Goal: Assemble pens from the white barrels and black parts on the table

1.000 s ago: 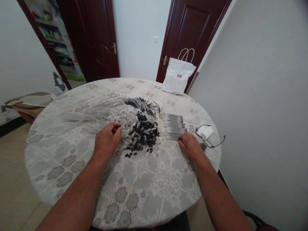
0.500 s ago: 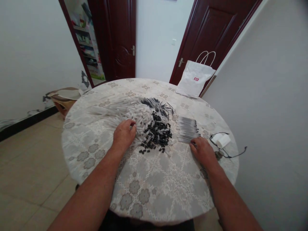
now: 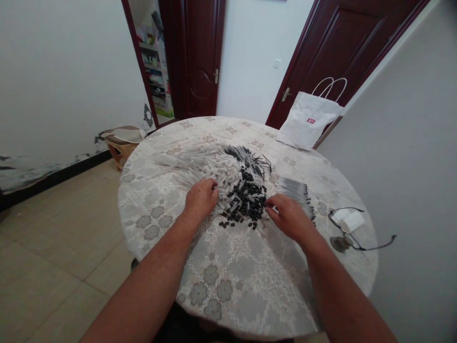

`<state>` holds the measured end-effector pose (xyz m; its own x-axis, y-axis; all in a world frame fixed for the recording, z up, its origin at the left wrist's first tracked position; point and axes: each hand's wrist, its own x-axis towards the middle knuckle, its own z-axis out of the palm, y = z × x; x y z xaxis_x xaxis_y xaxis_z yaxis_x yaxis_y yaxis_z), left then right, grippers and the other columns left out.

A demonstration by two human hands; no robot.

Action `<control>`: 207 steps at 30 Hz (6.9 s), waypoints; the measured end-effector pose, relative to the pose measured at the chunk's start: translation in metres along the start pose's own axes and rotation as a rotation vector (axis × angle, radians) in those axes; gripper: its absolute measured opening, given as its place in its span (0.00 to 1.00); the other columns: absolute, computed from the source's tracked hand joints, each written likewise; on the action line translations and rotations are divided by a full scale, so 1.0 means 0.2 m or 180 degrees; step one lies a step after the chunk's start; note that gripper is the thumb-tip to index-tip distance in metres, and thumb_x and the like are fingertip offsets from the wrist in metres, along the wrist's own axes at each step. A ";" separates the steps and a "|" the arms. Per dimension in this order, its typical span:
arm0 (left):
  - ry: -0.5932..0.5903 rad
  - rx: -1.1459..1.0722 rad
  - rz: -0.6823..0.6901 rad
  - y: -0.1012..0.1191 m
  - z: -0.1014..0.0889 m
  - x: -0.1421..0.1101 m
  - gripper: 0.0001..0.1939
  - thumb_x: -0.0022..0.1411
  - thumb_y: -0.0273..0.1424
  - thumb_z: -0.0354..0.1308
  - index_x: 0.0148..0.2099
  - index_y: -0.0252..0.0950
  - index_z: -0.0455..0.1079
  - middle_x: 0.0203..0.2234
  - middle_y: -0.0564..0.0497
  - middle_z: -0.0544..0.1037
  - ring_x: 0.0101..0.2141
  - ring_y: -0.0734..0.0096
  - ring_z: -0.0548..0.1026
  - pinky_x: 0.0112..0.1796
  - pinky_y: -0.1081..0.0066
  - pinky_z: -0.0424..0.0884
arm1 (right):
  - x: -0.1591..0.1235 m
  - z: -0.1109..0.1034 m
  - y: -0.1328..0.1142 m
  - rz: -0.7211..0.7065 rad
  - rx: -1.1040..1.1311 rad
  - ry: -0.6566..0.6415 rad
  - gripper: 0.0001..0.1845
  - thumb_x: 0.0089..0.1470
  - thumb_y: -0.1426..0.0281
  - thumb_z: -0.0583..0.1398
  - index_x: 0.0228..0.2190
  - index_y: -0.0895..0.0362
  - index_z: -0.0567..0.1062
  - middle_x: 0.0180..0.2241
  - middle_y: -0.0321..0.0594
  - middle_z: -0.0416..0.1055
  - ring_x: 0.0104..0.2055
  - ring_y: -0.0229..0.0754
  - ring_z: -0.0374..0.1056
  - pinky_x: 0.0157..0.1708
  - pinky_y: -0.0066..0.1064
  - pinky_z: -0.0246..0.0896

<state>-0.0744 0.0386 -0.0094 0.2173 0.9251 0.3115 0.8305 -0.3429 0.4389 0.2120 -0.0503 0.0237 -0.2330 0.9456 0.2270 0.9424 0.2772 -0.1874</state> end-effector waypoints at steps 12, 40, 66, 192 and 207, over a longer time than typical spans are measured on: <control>-0.0285 -0.0014 0.0011 0.02 -0.02 -0.02 0.16 0.65 0.28 0.54 0.54 0.42 0.71 0.46 0.46 0.77 0.50 0.59 0.75 0.51 0.65 0.69 | 0.09 0.23 -0.09 0.0041 0.0271 0.0805 0.09 0.65 0.69 0.56 0.39 0.55 0.77 0.39 0.46 0.75 0.44 0.49 0.70 0.48 0.37 0.63; -0.0388 0.0541 -0.1144 -0.27 -0.15 0.00 0.16 0.61 0.23 0.51 0.48 0.38 0.74 0.44 0.38 0.79 0.46 0.52 0.78 0.46 0.61 0.71 | 0.07 0.28 0.01 0.0067 0.0209 0.0949 0.10 0.65 0.67 0.55 0.39 0.55 0.76 0.38 0.47 0.75 0.42 0.49 0.70 0.46 0.39 0.63; -0.0833 0.0750 -0.0952 -0.31 -0.15 0.01 0.18 0.64 0.46 0.50 0.39 0.41 0.75 0.39 0.40 0.83 0.40 0.49 0.80 0.36 0.62 0.71 | 0.44 0.13 0.35 0.1713 -0.0894 -0.0172 0.16 0.62 0.70 0.57 0.47 0.57 0.82 0.47 0.55 0.80 0.49 0.50 0.76 0.47 0.34 0.62; -0.2342 -0.5499 -0.1004 0.10 -0.06 -0.11 0.11 0.59 0.35 0.69 0.38 0.36 0.72 0.28 0.46 0.81 0.24 0.64 0.81 0.28 0.66 0.80 | 0.07 0.20 -0.45 0.0013 0.3798 0.0437 0.14 0.59 0.57 0.65 0.38 0.54 0.73 0.30 0.34 0.77 0.30 0.38 0.73 0.30 0.27 0.65; -0.0930 -0.5922 -0.1591 0.09 -0.06 -0.04 0.05 0.65 0.30 0.62 0.39 0.34 0.72 0.30 0.46 0.84 0.27 0.66 0.82 0.31 0.65 0.82 | 0.06 -0.04 -0.01 0.0344 0.0624 -0.0412 0.07 0.56 0.74 0.61 0.34 0.54 0.79 0.35 0.40 0.79 0.37 0.43 0.71 0.38 0.30 0.58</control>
<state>-0.0666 0.0231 0.0069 0.3992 0.9053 -0.1448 -0.6145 0.3815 0.6905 0.2087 -0.0403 0.0338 -0.1739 0.9820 0.0739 0.9019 0.1890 -0.3885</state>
